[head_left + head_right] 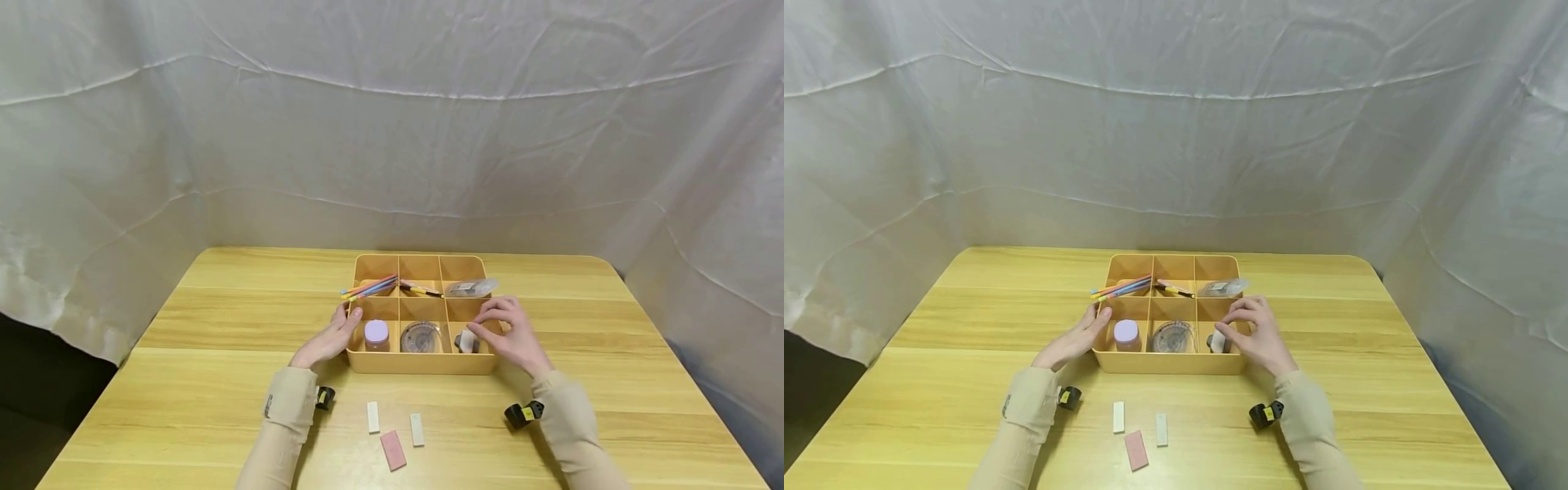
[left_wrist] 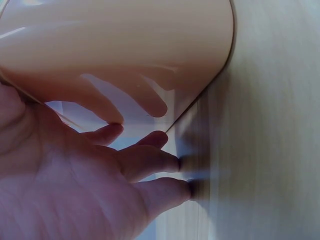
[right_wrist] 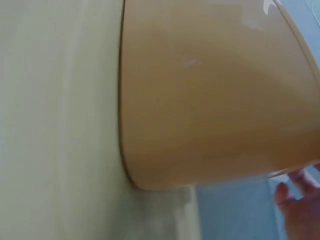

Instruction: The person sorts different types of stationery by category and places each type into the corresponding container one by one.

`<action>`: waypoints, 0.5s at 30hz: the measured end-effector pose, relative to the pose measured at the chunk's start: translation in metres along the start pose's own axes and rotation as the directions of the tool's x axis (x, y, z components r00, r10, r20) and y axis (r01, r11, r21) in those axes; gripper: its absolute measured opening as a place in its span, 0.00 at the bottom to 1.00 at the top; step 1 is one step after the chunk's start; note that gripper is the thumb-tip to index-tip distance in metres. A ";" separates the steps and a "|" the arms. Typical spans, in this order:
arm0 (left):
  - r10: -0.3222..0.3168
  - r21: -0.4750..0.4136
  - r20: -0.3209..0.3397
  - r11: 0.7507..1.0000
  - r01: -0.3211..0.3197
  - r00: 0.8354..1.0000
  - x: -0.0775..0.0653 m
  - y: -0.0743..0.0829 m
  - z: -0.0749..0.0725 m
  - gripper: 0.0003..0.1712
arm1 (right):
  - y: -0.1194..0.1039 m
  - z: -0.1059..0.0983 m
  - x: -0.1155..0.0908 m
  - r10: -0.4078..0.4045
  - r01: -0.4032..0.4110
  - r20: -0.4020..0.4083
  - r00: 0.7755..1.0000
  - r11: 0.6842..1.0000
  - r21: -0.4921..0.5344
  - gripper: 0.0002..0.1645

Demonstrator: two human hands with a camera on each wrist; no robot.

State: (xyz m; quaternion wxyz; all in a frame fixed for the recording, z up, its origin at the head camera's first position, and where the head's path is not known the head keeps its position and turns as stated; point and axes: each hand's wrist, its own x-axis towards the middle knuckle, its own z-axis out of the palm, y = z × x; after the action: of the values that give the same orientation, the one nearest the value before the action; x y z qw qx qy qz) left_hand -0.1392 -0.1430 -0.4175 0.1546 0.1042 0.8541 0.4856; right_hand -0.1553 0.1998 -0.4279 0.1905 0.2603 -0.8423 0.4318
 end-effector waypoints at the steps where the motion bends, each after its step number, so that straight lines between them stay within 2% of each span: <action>1: -0.001 -0.001 0.000 1.000 0.001 1.000 0.000 0.001 0.000 0.42 | 0.001 0.000 -0.001 0.027 -0.025 -0.050 0.998 0.999 0.027 0.08; 3: -0.003 -0.004 -0.001 1.000 0.003 1.000 -0.001 0.001 -0.001 0.42 | 0.005 0.001 -0.003 0.109 -0.096 -0.128 0.986 0.990 0.106 0.08; 6: -0.008 -0.005 -0.002 1.000 0.008 1.000 -0.001 0.001 -0.001 0.42 | 0.007 0.001 -0.005 0.285 -0.244 -0.182 0.941 0.944 0.221 0.09; 10: -0.010 -0.002 0.003 1.000 0.010 1.000 -0.001 0.001 0.000 0.42 | 0.008 0.001 -0.006 0.477 -0.405 -0.171 0.862 0.851 0.334 0.17; 12: -0.007 -0.002 0.005 1.000 0.007 1.000 -0.001 0.001 0.000 0.42 | 0.009 0.002 -0.006 0.530 -0.446 -0.154 0.834 0.812 0.378 0.19; 15: 0.002 -0.004 0.004 1.000 -0.002 1.000 0.000 0.000 0.000 0.42 | 0.013 0.004 -0.006 0.572 -0.474 -0.129 0.810 0.768 0.431 0.17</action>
State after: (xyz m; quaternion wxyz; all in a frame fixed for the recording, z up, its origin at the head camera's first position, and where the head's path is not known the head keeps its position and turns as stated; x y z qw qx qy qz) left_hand -0.1386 -0.1430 -0.4176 0.1562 0.1057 0.8526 0.4874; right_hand -0.1584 0.2044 -0.4417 0.1132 -0.0122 -0.7501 0.6514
